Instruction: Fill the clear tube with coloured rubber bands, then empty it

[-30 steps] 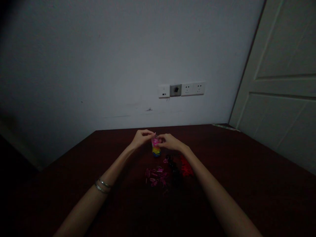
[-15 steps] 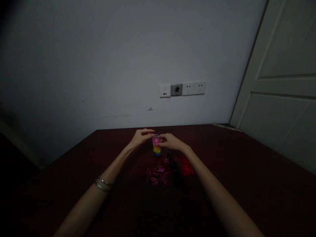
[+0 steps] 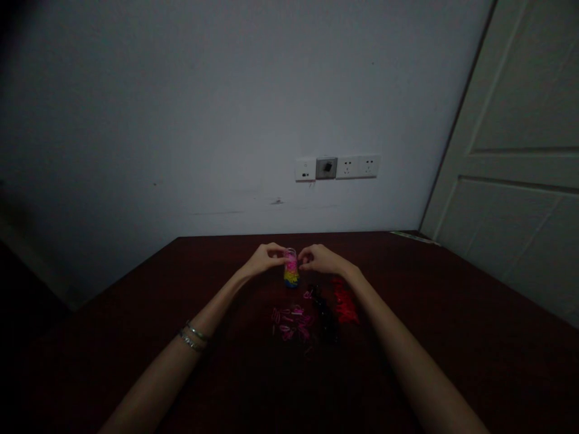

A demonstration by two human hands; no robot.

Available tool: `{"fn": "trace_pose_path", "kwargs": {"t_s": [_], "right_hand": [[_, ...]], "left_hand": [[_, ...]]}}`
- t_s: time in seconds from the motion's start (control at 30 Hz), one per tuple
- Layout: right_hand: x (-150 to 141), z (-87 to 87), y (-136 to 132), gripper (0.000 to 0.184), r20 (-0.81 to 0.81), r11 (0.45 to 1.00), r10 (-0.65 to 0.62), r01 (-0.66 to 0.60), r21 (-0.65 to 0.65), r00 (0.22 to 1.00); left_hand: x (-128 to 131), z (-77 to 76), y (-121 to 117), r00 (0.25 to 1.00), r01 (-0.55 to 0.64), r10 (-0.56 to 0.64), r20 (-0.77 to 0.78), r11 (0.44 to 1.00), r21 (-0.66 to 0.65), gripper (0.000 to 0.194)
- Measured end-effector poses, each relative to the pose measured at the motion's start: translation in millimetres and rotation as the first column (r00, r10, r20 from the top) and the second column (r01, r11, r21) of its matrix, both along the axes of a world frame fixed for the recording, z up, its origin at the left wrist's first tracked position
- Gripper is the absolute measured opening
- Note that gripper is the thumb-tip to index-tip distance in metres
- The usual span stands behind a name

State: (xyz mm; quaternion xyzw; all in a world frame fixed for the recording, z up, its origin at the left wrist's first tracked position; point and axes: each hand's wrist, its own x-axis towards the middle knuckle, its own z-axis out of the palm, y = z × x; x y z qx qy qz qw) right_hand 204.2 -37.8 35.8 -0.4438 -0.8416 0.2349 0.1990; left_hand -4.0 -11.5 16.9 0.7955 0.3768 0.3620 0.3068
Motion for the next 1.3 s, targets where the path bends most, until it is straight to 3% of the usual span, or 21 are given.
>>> {"fn": "trace_pose_path", "kwargs": {"t_s": [0.1,0.4,0.8,1.03,1.3], "right_hand": [[5.6,-4.2,-1.2,0.021,0.079,1.000,-0.015,0.015,-0.007,0.997],[3.4,-40.5,-15.0,0.017,0.378,0.998,0.040,-0.017,-0.065,0.925],[-4.2,-43.0,-17.3,0.015,0.465,1.000,0.018,-0.005,-0.029,0.885],[-4.2,-45.4,-17.0,0.011,0.375,1.000,0.016,-0.009,-0.018,0.927],[-2.8,-36.9,-15.9,0.015,0.055,0.998,0.053,-0.051,-0.043,0.997]], "left_hand": [[0.1,-1.1,0.2,1.000,0.010,-0.010,0.015,1.000,-0.008,0.038],[2.0,-3.2,1.7,0.995,0.061,-0.055,0.084,0.996,-0.068,0.039],[2.1,-5.4,4.3,0.991,0.086,-0.076,0.111,0.992,-0.093,0.036],[2.1,-7.4,5.6,0.985,0.116,-0.100,0.143,0.987,-0.111,0.036],[2.2,-6.8,5.0,0.980,0.134,-0.113,0.161,0.982,-0.130,0.036]]}}
